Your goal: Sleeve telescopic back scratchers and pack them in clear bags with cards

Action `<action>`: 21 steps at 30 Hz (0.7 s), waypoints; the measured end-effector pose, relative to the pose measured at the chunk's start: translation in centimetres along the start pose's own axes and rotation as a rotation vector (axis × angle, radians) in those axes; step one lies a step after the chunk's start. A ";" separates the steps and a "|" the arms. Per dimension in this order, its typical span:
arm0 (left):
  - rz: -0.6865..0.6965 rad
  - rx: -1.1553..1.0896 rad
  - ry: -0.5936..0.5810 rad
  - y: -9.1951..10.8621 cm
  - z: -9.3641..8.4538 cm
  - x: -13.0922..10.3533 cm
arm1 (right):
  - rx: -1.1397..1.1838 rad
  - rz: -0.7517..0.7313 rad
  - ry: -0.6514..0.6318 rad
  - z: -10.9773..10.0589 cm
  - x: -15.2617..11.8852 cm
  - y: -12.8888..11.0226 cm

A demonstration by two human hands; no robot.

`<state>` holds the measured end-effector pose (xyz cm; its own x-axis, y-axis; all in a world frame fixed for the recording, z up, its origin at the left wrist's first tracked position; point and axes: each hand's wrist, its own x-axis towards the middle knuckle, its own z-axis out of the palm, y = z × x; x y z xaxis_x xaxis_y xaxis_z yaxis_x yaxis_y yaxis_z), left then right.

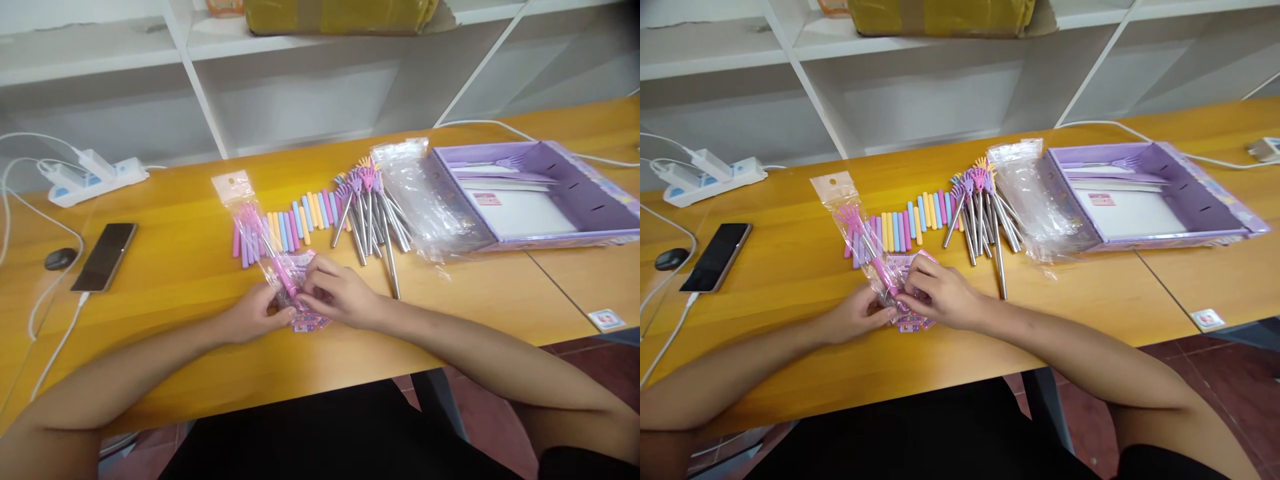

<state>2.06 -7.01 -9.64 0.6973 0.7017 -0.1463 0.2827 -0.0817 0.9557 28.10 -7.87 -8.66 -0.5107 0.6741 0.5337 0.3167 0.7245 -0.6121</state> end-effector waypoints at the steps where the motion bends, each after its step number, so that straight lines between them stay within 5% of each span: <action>1: -0.016 0.001 -0.002 0.1 0.0 0.0 | 0.009 0.008 -0.001 0.0 0.0 0.0; 9: -0.047 -0.093 -0.078 0.2 -0.1 0.2 | 0.087 0.050 0.000 -0.1 0.0 -0.1; 17: 0.016 -0.119 -0.107 -0.1 0.0 -0.1 | 0.547 0.392 -0.017 0.3 -0.2 0.1; 21: 0.093 -0.240 0.017 -0.3 -0.1 -0.6 | 0.802 0.510 -0.199 -0.6 0.0 0.4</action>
<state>1.50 -7.38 -9.80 0.7015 0.7107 -0.0526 0.0520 0.0226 0.9984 28.66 -7.53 -8.55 -0.6122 0.7901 0.0307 -0.0641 -0.0109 -0.9979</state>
